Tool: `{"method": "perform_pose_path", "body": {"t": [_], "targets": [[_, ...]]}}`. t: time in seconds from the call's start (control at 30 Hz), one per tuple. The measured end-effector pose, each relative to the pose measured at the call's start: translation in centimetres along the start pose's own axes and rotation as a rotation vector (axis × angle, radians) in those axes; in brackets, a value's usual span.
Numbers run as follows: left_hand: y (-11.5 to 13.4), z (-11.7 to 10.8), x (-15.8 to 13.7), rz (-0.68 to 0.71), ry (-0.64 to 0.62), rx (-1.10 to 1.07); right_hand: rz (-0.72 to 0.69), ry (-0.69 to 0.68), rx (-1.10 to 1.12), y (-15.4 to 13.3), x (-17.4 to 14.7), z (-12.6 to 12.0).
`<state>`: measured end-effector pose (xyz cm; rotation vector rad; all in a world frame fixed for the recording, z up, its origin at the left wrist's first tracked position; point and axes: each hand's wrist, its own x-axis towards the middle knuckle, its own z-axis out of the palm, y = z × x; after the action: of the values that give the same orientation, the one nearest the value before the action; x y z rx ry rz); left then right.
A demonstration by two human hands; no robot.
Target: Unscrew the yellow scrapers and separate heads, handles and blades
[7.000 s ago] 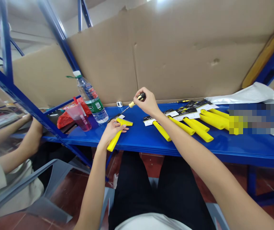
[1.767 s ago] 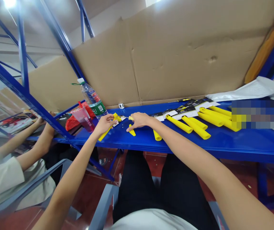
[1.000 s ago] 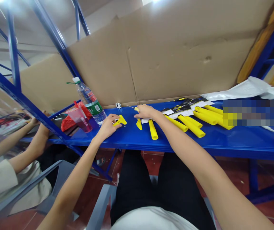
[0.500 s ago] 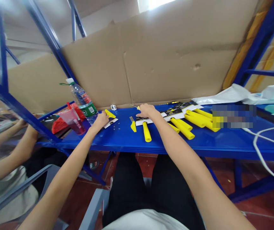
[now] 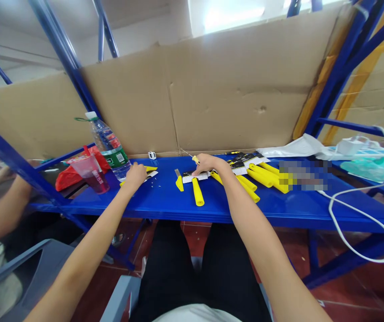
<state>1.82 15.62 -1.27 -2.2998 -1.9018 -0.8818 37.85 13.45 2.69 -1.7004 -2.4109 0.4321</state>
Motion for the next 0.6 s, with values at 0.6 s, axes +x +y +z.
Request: {"method": "perform_pose_path", "body": {"t": [0.6], "targets": [[14.3, 4.1, -13.8, -0.007, -0.115, -1.042, -0.353, 0.710, 0.831, -5.9, -3.1, -1.5]]}}
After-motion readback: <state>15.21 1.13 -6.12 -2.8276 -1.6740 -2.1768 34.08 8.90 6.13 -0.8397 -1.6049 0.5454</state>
